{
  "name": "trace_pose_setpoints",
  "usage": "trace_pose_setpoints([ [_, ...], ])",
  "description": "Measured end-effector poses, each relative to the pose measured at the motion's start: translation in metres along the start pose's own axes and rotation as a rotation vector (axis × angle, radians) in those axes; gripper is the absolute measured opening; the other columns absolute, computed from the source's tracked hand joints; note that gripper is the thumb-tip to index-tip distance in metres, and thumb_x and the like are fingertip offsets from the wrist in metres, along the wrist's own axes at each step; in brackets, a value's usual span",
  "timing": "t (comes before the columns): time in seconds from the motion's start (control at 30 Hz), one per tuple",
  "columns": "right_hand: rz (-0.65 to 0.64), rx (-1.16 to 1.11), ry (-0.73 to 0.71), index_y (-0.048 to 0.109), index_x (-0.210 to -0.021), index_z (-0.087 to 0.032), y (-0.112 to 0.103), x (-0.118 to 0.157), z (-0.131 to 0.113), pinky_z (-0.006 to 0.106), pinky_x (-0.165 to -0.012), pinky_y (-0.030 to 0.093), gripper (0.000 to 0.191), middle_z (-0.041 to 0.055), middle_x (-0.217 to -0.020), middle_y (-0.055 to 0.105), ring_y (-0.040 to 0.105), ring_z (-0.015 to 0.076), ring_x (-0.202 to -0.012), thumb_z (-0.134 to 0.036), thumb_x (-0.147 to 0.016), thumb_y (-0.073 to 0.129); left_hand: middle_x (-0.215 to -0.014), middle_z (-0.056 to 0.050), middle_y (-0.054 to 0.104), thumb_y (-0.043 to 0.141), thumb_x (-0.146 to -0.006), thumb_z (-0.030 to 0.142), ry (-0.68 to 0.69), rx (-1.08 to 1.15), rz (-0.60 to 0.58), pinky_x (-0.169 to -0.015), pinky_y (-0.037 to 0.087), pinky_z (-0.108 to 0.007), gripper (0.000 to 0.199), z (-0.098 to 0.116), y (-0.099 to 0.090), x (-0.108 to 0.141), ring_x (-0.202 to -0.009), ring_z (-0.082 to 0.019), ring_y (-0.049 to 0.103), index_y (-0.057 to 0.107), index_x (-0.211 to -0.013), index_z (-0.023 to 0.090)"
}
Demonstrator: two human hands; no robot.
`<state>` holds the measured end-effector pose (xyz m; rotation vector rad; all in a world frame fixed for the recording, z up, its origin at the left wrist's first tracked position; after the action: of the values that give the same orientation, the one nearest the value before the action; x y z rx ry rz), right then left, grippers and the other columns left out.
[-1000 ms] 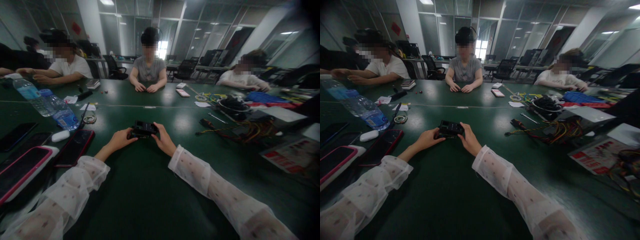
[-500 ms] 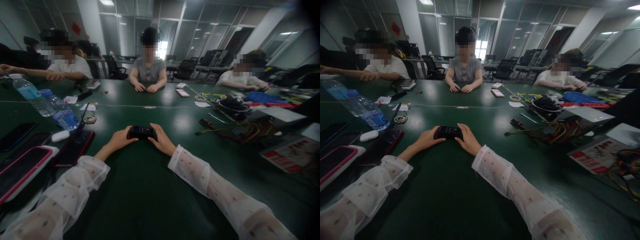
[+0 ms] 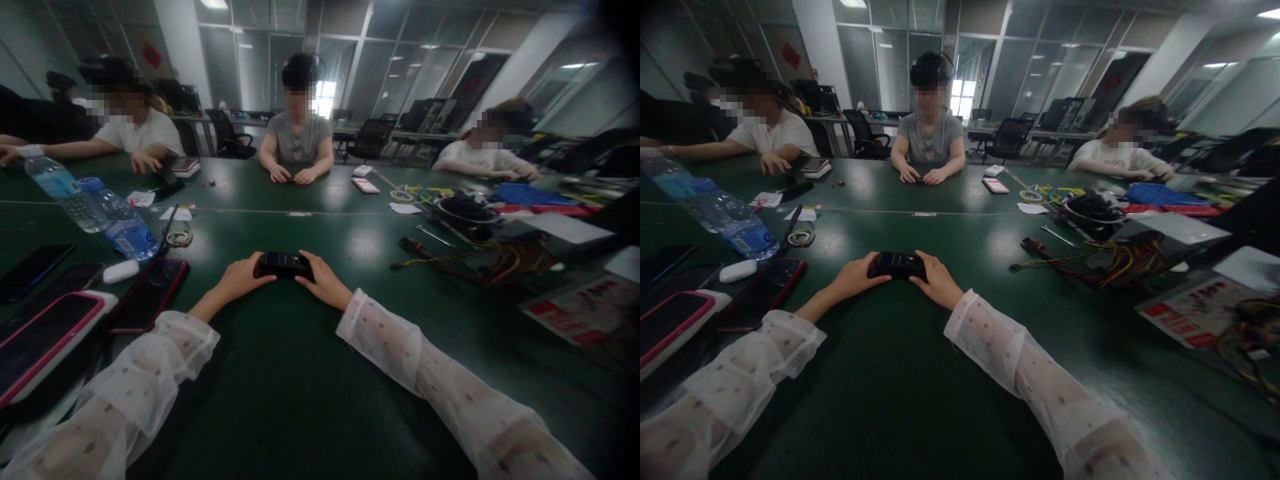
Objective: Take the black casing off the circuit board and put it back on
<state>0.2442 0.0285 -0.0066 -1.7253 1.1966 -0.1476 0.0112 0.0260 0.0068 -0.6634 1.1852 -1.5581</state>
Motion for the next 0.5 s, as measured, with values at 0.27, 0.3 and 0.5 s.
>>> trace_pose_setpoints([
  [0.27, -0.017, 0.020, -0.003, 0.024, -0.142, -0.022, -0.0007, 0.0002, -0.0014, 0.053, -0.104, 0.036, 0.065, 0.0135, -0.138, 0.042, 0.041, 0.0280, -0.127, -0.040, -0.086, 0.053, -0.088, -0.008, 0.066, 0.047, -0.074, 0.070, 0.002, 0.010, 0.000, -0.065, 0.046, -0.032, 0.070, 0.0006, -0.0003, -0.0001, -0.078, -0.024, 0.064, 0.041, -0.122, 0.020],
  [0.3, -0.019, 0.022, -0.002, 0.024, -0.142, -0.021, -0.0007, 0.0002, -0.0014, 0.053, -0.104, 0.036, 0.066, 0.0138, -0.137, 0.042, 0.041, 0.0280, -0.127, -0.040, -0.086, 0.053, -0.089, -0.008, 0.066, 0.047, -0.074, 0.070, 0.005, 0.013, 0.001, -0.065, 0.046, -0.032, 0.070, 0.0005, -0.0003, -0.0001, -0.078, -0.024, 0.064, 0.041, -0.122, 0.020],
  [0.5, -0.027, 0.017, 0.018, 0.024, -0.142, -0.021, 0.0007, 0.0000, -0.0001, 0.054, -0.103, 0.035, 0.066, 0.0137, -0.138, 0.041, 0.040, 0.0286, -0.127, -0.041, -0.086, 0.053, -0.095, -0.010, 0.066, 0.046, -0.074, 0.070, 0.006, 0.014, 0.000, -0.066, 0.047, -0.033, 0.071, 0.0000, -0.0006, -0.0002, -0.081, -0.025, 0.064, 0.041, -0.123, 0.020],
])
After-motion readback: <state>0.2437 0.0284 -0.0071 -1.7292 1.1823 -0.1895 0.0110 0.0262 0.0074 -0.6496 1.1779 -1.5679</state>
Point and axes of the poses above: each hand's wrist, its own x-axis away from the middle knuckle, its own y-axis out of the palm, z = x × y, the point moved 3 cm from there along -x, towards the middle knuckle
